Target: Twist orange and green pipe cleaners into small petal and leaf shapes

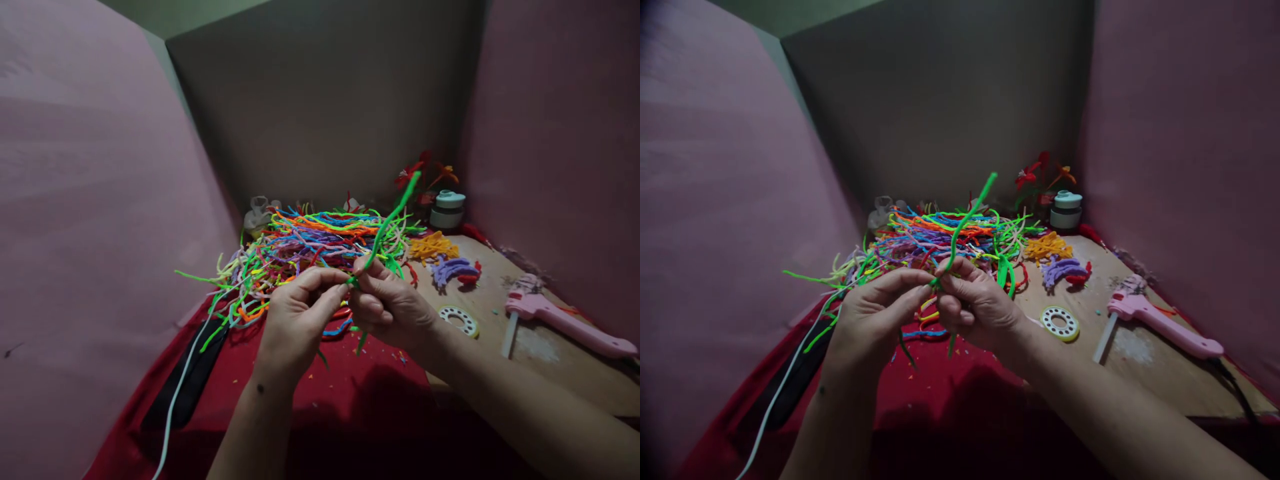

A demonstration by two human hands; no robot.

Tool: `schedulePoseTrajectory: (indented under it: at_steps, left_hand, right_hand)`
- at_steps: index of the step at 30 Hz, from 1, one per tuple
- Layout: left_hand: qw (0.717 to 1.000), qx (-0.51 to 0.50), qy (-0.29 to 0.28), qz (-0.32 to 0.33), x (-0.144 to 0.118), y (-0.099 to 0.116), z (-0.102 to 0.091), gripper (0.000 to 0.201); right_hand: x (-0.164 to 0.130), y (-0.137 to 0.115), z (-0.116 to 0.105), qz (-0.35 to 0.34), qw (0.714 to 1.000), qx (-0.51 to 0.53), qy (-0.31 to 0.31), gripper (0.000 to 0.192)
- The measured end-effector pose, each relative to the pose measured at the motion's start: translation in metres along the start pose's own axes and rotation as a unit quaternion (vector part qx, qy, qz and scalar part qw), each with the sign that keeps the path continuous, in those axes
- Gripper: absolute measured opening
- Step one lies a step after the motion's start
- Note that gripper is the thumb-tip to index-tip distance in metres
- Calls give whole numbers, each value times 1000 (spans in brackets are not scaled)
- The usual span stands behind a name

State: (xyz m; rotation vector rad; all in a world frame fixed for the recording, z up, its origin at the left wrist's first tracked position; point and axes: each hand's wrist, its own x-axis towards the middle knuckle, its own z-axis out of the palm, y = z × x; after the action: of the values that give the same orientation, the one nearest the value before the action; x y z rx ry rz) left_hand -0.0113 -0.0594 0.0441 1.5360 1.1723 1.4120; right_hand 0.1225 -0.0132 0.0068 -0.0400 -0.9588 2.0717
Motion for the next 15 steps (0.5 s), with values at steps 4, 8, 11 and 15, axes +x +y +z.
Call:
schedulePoseTrajectory:
  at_steps: [4,8,11,15]
  left_hand:
    - [995,-57,-43,-71,-1,6,1,9]
    - [987,-91,-60,-117,-4,11,1,15]
    - [981,-114,-86,-134,-7,14,1,15]
    - [971,-131,-121,-159,-9,13,0,15]
  right_hand:
    - [0,0,-2,-8,999,-27,-38,15]
    - [1,-5,-6,-41,994,-88,-59,15]
    - [-1,-14,-11,-46,983,-143,-101,13]
    - [-4,-27,-16,-16,959,-221,-176,9]
